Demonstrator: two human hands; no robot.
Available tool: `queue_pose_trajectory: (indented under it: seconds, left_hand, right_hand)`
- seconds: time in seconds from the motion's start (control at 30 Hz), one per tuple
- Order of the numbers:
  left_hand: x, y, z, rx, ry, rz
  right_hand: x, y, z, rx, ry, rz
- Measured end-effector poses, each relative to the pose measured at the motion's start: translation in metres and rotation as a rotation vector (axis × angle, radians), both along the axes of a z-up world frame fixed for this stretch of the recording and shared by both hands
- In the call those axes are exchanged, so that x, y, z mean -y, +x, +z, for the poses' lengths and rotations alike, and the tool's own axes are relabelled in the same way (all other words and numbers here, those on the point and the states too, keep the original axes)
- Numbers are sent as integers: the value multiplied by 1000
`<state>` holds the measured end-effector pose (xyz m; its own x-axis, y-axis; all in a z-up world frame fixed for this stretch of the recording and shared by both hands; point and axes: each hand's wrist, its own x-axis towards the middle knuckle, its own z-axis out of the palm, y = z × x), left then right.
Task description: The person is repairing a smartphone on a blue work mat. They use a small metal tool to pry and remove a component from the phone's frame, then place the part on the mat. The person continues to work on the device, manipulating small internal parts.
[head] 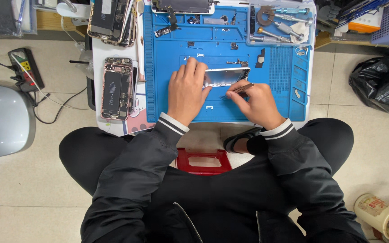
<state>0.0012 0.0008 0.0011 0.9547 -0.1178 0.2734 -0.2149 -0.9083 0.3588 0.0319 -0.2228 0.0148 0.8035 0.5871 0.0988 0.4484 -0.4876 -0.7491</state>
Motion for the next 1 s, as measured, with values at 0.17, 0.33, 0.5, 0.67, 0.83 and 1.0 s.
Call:
queue_pose_trajectory:
  seconds: [0.17,0.33,0.5,0.67,0.83,1.0]
  left_hand:
    - [0,-3,-5,13,19,-2]
    - [-1,-2,-6,18,54,-9]
    - [1,-2,-4,29,79,0]
    - [2,-1,-11,12,111,-1]
    - [1,0,-10,-28,94,-11]
    - [1,-1,-7,3,88,-5]
  right_hand:
    - [11,13,12,-27,211,-75]
    - [33,59,26,26,334,-233]
    - [21,101,23,147,325,-183]
    - [-2,134,-9,304,215,-162]
    - [-16,148,-23,331,164,-154]
    - [-27,151,-30,303,226,-21]
